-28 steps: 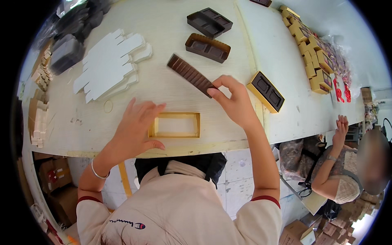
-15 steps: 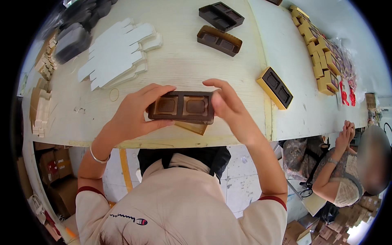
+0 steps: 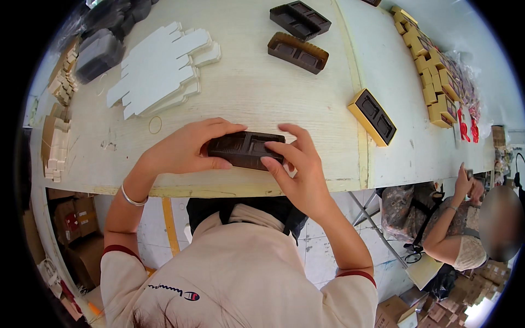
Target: The person folds flat cardboard pieces into small rectangular boxes and places dark plastic inserts inside each box. The person repeats this process multiple times, stacking the completed boxes on the table.
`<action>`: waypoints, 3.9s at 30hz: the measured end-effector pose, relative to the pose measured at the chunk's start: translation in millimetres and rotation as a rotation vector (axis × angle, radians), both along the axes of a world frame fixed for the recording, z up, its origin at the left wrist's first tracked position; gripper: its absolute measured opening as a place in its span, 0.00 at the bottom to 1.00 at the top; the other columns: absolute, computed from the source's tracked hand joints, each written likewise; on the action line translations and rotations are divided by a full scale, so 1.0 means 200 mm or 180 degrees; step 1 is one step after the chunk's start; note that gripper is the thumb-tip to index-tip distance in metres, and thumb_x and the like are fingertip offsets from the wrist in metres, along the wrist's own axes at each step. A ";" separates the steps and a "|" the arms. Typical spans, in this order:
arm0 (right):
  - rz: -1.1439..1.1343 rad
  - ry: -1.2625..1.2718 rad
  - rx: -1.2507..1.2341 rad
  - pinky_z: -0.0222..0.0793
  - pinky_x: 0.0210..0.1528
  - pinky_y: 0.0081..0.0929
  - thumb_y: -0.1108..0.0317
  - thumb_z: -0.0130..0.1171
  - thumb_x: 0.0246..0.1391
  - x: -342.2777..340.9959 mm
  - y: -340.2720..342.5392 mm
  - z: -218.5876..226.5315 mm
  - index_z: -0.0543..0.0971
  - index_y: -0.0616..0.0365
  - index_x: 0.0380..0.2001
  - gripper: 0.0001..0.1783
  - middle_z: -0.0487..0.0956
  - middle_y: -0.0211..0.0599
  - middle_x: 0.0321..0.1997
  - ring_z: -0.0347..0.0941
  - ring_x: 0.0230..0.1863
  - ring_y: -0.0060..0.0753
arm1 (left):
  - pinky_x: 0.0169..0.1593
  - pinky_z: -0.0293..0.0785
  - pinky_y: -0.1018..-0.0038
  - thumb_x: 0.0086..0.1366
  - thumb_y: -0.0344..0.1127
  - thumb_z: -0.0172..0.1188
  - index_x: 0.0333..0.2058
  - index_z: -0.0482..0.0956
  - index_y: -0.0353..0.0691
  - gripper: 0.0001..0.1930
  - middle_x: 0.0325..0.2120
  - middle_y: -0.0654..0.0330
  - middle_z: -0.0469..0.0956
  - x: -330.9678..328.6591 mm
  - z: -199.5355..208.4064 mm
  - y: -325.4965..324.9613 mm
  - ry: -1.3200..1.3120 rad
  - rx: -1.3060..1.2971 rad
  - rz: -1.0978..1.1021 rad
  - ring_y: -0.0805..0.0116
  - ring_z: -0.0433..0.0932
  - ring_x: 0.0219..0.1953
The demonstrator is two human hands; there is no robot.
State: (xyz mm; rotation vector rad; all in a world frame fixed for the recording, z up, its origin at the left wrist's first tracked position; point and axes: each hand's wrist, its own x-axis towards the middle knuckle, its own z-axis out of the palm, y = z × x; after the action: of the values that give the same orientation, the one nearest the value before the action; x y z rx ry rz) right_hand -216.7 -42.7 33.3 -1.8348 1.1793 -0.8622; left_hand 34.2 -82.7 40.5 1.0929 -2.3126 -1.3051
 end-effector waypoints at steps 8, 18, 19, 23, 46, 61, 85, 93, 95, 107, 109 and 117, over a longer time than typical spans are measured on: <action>0.0406 0.0926 -0.0854 0.71 0.30 0.28 0.80 0.61 0.49 0.01 -0.03 -0.02 0.80 0.62 0.41 0.13 0.71 0.41 0.44 0.71 0.27 0.32 | 0.37 0.75 0.68 0.61 0.39 0.60 0.63 0.64 0.56 0.30 0.48 0.58 0.69 -0.05 0.00 0.10 -0.1137 -0.0839 0.0016 0.57 0.76 0.34; 0.1366 0.0075 0.0018 0.70 0.40 0.29 0.86 0.60 0.46 -0.13 -0.16 -0.03 0.79 0.62 0.45 0.20 0.71 0.40 0.50 0.73 0.40 0.37 | 0.38 0.75 0.65 0.61 0.40 0.59 0.62 0.64 0.61 0.30 0.51 0.55 0.67 -0.01 0.04 0.06 -0.1395 -0.0794 -0.0295 0.56 0.77 0.33; 0.1383 0.0148 0.0030 0.70 0.41 0.28 0.86 0.60 0.46 -0.13 -0.16 -0.02 0.79 0.61 0.45 0.20 0.71 0.39 0.51 0.72 0.42 0.37 | 0.39 0.75 0.64 0.61 0.39 0.59 0.62 0.64 0.61 0.30 0.52 0.54 0.66 -0.02 0.04 0.06 -0.1404 -0.0736 -0.0311 0.55 0.77 0.34; 0.1560 0.0645 -0.0115 0.71 0.43 0.32 0.79 0.63 0.47 -0.10 -0.20 0.00 0.78 0.62 0.45 0.19 0.71 0.40 0.51 0.73 0.43 0.40 | 0.43 0.73 0.64 0.60 0.41 0.60 0.62 0.65 0.61 0.30 0.54 0.53 0.64 0.01 0.02 0.04 -0.1109 -0.0389 -0.0253 0.54 0.75 0.37; -0.0365 0.2877 -0.1655 0.49 0.67 0.52 0.66 0.68 0.39 -0.80 -0.26 0.00 0.72 0.61 0.37 0.21 0.65 0.51 0.64 0.54 0.68 0.59 | 0.56 0.67 0.61 0.54 0.38 0.66 0.52 0.74 0.38 0.26 0.49 0.50 0.75 0.46 0.10 -0.01 -0.1659 -0.1452 0.2166 0.51 0.72 0.52; 0.0116 0.2580 -0.1377 0.47 0.69 0.49 0.49 0.61 0.49 -0.59 -0.48 -0.07 0.61 0.59 0.63 0.43 0.69 0.47 0.56 0.61 0.61 0.50 | 0.48 0.71 0.69 0.49 0.27 0.68 0.46 0.76 0.33 0.23 0.41 0.54 0.78 0.51 0.17 -0.04 -0.1457 -0.1182 0.2110 0.58 0.75 0.42; -0.0619 0.0759 -0.0008 0.71 0.39 0.27 0.66 0.64 0.52 -0.50 -0.50 -0.13 0.80 0.62 0.35 0.11 0.82 0.41 0.34 0.77 0.34 0.38 | 0.39 0.70 0.67 0.50 0.29 0.68 0.35 0.80 0.36 0.12 0.36 0.56 0.78 -0.19 0.04 0.01 0.0001 -0.2376 0.0506 0.57 0.74 0.34; -0.1277 -0.0031 -0.0782 0.66 0.47 0.24 0.70 0.54 0.60 -0.57 -0.46 -0.03 0.77 0.61 0.42 0.09 0.78 0.39 0.42 0.72 0.43 0.30 | 0.31 0.71 0.75 0.61 0.36 0.61 0.47 0.76 0.37 0.16 0.38 0.57 0.77 -0.70 0.00 -0.17 0.0459 -0.1167 0.0761 0.67 0.75 0.28; -0.1492 0.0147 -0.1453 0.67 0.46 0.24 0.75 0.53 0.59 -0.66 -0.43 -0.03 0.77 0.61 0.42 0.09 0.77 0.38 0.42 0.71 0.42 0.32 | 0.30 0.71 0.75 0.63 0.38 0.60 0.48 0.76 0.36 0.17 0.38 0.57 0.77 -0.79 -0.06 -0.23 0.0514 -0.1255 0.0913 0.69 0.74 0.25; -0.1440 0.0729 -0.0704 0.69 0.34 0.32 0.78 0.55 0.54 -0.64 -0.23 -0.20 0.76 0.59 0.49 0.18 0.69 0.44 0.47 0.70 0.28 0.36 | 0.20 0.69 0.83 0.68 0.31 0.53 0.44 0.79 0.34 0.10 0.25 0.64 0.77 -0.93 -0.13 -0.35 0.0479 0.0708 0.1183 0.82 0.72 0.19; -0.1439 0.0888 -0.0695 0.70 0.33 0.33 0.79 0.54 0.54 -0.64 -0.25 -0.20 0.76 0.58 0.48 0.17 0.70 0.44 0.47 0.71 0.28 0.38 | 0.20 0.69 0.83 0.68 0.31 0.53 0.44 0.79 0.34 0.11 0.25 0.64 0.77 -0.93 -0.16 -0.35 0.0624 0.0752 0.1204 0.82 0.72 0.19; -0.1592 0.0980 -0.1189 0.69 0.38 0.26 0.79 0.52 0.59 -0.82 -0.44 -0.20 0.78 0.60 0.45 0.12 0.71 0.41 0.44 0.70 0.38 0.35 | 0.40 0.73 0.72 0.62 0.37 0.62 0.50 0.74 0.40 0.18 0.48 0.60 0.74 -0.85 0.00 -0.25 0.0960 0.0125 0.1079 0.70 0.76 0.38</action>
State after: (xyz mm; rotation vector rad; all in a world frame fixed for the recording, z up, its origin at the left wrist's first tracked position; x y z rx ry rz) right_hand -381.4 -130.8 -6.7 -2.0535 1.8216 -1.1656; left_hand -134.9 -133.3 40.7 1.1487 -1.8019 -1.2836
